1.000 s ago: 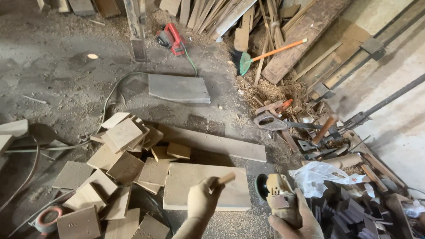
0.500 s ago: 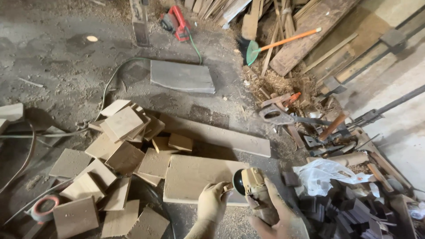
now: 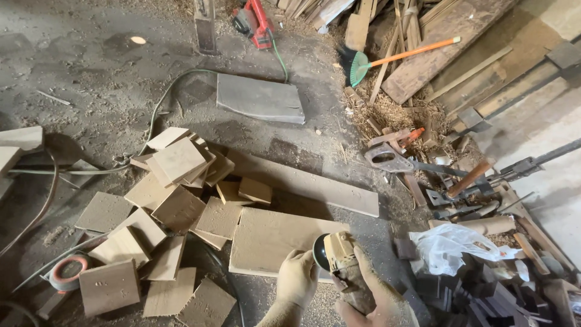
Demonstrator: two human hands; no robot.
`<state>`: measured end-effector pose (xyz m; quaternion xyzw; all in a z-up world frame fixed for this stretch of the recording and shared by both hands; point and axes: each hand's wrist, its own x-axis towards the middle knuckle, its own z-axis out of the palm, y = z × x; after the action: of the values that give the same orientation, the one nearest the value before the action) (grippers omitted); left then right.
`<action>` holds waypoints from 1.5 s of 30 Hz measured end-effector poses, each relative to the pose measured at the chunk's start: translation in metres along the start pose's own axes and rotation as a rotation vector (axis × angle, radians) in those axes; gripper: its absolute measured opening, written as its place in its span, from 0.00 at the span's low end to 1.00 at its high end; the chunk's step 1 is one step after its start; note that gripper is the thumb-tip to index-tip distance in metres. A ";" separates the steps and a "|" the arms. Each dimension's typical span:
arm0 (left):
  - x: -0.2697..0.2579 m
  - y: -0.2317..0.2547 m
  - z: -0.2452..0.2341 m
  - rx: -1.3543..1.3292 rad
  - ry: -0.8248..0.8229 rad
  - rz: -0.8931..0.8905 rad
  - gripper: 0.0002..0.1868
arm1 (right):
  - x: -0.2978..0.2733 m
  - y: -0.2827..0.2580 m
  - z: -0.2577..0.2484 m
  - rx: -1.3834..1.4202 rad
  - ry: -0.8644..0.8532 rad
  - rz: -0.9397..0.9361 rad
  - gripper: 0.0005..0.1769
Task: Sanding small wooden blocks using a handheld orbital sander in a workshop environment.
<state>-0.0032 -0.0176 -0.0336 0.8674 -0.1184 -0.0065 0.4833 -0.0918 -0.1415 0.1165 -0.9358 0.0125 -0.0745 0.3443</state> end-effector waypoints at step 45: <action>0.001 -0.005 0.017 0.054 -0.122 0.020 0.13 | 0.020 -0.005 -0.037 -0.197 -0.071 0.209 0.56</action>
<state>-0.0030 -0.0297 -0.0465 0.8770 -0.1562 -0.0513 0.4515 -0.0779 -0.1626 0.1502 -0.9607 0.1048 -0.0034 0.2570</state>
